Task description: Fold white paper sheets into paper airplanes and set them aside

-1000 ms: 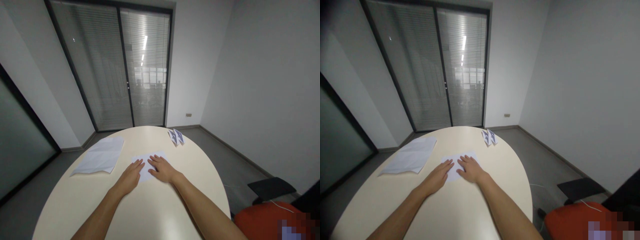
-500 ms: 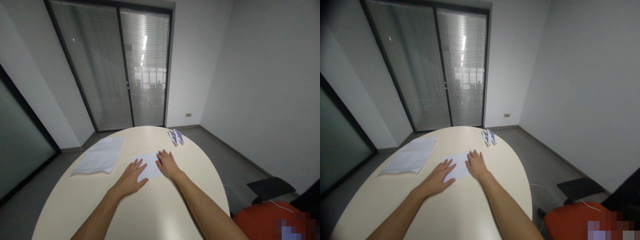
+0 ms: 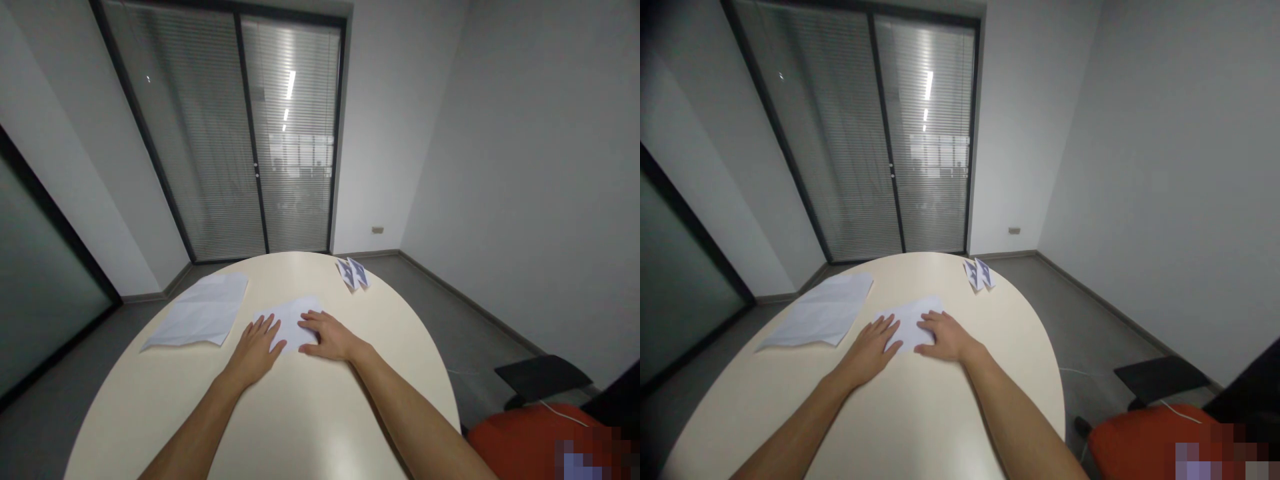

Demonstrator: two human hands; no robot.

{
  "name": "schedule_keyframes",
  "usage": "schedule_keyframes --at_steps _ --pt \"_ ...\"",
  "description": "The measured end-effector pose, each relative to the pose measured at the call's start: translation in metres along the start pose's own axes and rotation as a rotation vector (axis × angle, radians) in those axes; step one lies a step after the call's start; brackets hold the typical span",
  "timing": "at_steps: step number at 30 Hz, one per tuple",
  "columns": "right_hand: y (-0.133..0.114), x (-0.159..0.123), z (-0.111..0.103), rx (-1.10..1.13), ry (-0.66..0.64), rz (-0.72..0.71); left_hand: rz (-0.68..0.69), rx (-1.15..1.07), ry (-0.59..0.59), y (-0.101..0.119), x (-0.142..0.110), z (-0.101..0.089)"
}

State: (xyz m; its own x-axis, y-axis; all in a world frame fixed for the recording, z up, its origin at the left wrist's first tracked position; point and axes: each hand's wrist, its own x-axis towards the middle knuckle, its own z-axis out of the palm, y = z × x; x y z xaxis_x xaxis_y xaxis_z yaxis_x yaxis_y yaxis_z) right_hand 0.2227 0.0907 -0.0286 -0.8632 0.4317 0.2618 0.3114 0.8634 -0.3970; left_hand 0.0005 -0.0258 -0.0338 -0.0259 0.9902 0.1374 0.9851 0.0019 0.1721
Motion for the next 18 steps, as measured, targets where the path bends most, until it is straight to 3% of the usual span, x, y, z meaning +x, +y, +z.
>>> schedule_keyframes --at_steps 9,18 --pt "-0.008 0.002 -0.009 -0.035 0.027 -0.004 0.112 -0.038 0.047 0.002 -0.002 -0.004" --pt "0.005 -0.004 -0.018 0.023 0.008 0.013 0.113 -0.144 0.064 -0.006 0.001 -0.005"
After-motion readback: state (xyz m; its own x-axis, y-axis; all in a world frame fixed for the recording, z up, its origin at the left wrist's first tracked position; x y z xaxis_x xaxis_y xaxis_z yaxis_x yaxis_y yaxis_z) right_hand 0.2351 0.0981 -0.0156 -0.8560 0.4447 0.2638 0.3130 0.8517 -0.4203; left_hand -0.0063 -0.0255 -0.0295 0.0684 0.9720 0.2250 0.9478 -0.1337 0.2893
